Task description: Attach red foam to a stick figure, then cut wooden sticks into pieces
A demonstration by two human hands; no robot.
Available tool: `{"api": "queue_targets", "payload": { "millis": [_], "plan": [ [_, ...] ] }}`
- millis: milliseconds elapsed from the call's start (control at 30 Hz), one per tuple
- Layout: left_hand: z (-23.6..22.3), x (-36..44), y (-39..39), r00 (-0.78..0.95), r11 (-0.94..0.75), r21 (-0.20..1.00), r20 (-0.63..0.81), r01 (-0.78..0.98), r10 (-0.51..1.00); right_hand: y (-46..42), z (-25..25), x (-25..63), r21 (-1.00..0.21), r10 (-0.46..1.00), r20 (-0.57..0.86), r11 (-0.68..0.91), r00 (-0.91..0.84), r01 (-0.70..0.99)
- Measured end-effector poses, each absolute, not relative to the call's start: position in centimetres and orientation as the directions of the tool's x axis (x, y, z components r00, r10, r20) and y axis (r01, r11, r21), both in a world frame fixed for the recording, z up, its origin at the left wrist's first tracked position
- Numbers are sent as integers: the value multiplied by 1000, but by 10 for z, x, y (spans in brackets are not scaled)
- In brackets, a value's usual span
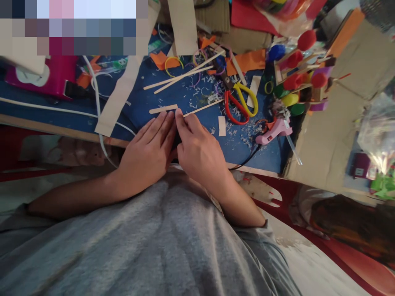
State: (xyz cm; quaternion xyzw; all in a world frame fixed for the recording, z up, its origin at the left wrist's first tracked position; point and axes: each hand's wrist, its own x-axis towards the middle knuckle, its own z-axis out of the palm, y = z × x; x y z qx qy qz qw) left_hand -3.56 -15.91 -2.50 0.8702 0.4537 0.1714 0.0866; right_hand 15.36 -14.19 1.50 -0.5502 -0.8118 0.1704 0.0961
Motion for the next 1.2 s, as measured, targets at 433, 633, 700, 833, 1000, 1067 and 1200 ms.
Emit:
{"api": "queue_targets", "payload": {
  "millis": [433,633,700,833,1000,1067,1200],
  "plan": [
    [-35,-39,-158,551,-610,299,264,734,791,-158,24,158,-402,932,-11,327,-362,855],
    [-35,-39,-159,559,-616,298,258,730,788,-157,24,156,-389,929,-11,337,-371,857],
    [-36,-40,-158,566,-623,303,260,721,782,-155,24,155,-373,926,-10,346,-377,861],
    [-38,-42,-158,576,-632,309,259,711,775,-149,23,155,-361,923,-29,348,-383,865],
    [-38,-42,-157,590,-651,233,284,722,756,-139,22,153,-354,922,-32,351,-386,867],
    [-35,-43,-156,600,-658,206,281,724,749,-137,22,153,-348,925,-38,341,-377,873],
    [-33,-44,-155,609,-654,239,238,718,756,-139,21,155,-366,926,-40,336,-375,868]
  ]
}}
